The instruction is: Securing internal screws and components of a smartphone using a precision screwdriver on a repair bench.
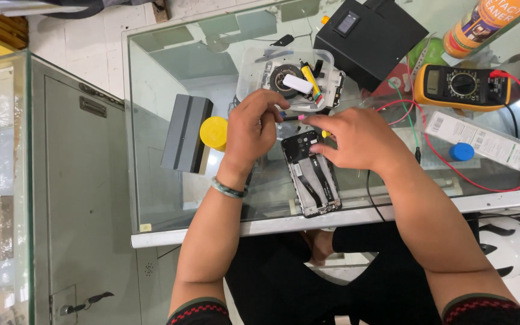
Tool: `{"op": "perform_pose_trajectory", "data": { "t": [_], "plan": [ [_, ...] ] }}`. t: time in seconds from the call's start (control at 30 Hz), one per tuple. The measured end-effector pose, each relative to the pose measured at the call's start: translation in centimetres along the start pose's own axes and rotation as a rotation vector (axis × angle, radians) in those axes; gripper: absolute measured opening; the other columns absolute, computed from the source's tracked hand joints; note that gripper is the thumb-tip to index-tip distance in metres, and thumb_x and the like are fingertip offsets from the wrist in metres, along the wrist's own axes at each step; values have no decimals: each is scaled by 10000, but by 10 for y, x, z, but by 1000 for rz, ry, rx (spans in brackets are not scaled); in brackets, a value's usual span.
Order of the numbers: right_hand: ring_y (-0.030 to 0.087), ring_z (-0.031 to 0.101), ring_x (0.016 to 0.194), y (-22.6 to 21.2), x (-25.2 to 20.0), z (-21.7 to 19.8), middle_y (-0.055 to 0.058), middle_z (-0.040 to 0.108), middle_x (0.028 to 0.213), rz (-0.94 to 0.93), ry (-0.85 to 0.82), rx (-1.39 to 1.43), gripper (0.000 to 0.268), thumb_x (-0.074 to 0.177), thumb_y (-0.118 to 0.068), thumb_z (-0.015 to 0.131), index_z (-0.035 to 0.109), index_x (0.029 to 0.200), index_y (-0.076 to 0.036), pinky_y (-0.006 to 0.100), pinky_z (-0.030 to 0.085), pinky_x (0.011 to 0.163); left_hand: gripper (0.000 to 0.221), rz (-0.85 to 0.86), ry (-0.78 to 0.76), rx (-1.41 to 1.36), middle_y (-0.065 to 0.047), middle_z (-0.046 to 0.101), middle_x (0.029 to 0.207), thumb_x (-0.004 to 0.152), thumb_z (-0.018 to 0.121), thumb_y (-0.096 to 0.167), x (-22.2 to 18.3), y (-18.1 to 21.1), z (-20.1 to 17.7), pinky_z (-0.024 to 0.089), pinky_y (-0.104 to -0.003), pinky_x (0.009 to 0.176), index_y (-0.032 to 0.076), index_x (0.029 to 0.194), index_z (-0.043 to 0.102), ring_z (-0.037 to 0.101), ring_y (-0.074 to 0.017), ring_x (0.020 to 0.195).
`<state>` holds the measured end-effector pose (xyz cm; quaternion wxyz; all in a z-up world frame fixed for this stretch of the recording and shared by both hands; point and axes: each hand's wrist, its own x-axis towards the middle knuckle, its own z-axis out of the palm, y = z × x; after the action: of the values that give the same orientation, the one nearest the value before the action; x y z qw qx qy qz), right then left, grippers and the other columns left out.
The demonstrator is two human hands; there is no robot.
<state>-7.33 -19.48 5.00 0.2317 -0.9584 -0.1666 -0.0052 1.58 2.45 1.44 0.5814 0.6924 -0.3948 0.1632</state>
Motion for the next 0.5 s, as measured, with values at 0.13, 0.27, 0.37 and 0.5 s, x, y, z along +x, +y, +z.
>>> {"op": "perform_pose_trajectory", "data": {
  "t": [0.13,0.27,0.37,0.5],
  "plan": [
    [346,730,997,5,8,11,48,771,955,165,-286,-128,551,849,-559,715,670,1307,-257,571,575,863,383,-12,-58,-20,-44,704,805,880,445,-205,2,9,6,572,-311,573,73,905,706,685,-209,595],
    [330,715,1056,16,8,25,31,747,1025,196,-293,-102,559,830,-581,752,634,1252,-234,562,566,878,348,33,-175,-17,-38,679,769,899,455,-170,1,24,22,572,-344,585,98,871,674,674,-248,597],
    [326,709,1020,23,12,31,22,707,908,197,-282,-48,524,815,-594,772,603,1157,-235,554,557,858,349,59,-200,-25,-35,682,790,910,448,-168,3,26,22,578,-344,603,102,882,667,679,-234,616],
    [451,691,866,11,11,9,162,673,746,19,-51,99,456,843,-425,782,701,1195,-147,637,552,786,358,123,-99,130,18,692,801,896,469,-141,6,39,10,590,-326,649,142,880,689,675,-233,644]
  ]
}}
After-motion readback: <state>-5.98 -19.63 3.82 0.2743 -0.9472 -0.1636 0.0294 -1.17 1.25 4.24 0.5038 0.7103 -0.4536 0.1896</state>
